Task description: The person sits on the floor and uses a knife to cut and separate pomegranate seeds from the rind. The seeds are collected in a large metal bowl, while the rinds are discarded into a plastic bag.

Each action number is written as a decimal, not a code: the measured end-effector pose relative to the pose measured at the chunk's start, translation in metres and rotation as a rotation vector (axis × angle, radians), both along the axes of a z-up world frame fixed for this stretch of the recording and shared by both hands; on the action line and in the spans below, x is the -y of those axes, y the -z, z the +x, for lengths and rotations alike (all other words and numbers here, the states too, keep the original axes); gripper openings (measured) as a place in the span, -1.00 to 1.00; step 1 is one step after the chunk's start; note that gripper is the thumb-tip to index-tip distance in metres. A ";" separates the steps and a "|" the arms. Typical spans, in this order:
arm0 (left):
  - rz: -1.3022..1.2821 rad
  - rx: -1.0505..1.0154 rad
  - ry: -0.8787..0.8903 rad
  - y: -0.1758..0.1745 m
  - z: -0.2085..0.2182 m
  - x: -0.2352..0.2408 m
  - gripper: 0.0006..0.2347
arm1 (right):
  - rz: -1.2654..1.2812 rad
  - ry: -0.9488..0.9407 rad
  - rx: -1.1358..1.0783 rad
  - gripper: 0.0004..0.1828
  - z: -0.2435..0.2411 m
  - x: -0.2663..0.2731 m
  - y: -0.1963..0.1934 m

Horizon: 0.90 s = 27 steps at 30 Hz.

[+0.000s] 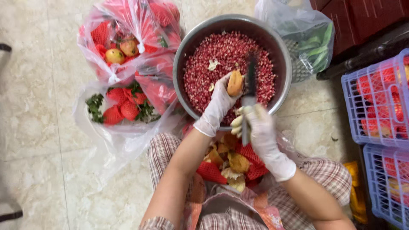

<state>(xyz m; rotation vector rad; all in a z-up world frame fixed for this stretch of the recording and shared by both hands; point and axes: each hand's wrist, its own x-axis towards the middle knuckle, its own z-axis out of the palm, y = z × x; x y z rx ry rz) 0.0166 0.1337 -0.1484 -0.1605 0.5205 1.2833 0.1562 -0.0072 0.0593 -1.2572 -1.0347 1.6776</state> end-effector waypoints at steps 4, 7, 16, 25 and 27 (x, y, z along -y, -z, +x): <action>0.605 -1.002 -0.169 -0.008 0.006 0.034 -0.50 | -0.150 -0.036 -0.009 -0.71 -0.018 0.005 0.012; -0.008 0.006 -0.061 -0.022 0.000 0.015 -0.78 | -0.123 -0.077 0.025 -0.68 -0.011 0.007 0.001; -0.101 -0.013 0.040 -0.042 -0.004 0.020 -0.78 | 0.009 -0.057 0.072 -0.65 -0.007 0.007 0.004; -0.217 0.027 -0.099 -0.038 -0.007 0.016 -0.78 | 0.024 -0.001 0.010 -0.68 -0.006 0.010 0.007; -0.242 0.065 -0.137 -0.040 -0.008 0.019 -0.79 | 0.101 -0.011 -0.054 -0.68 -0.003 0.014 0.007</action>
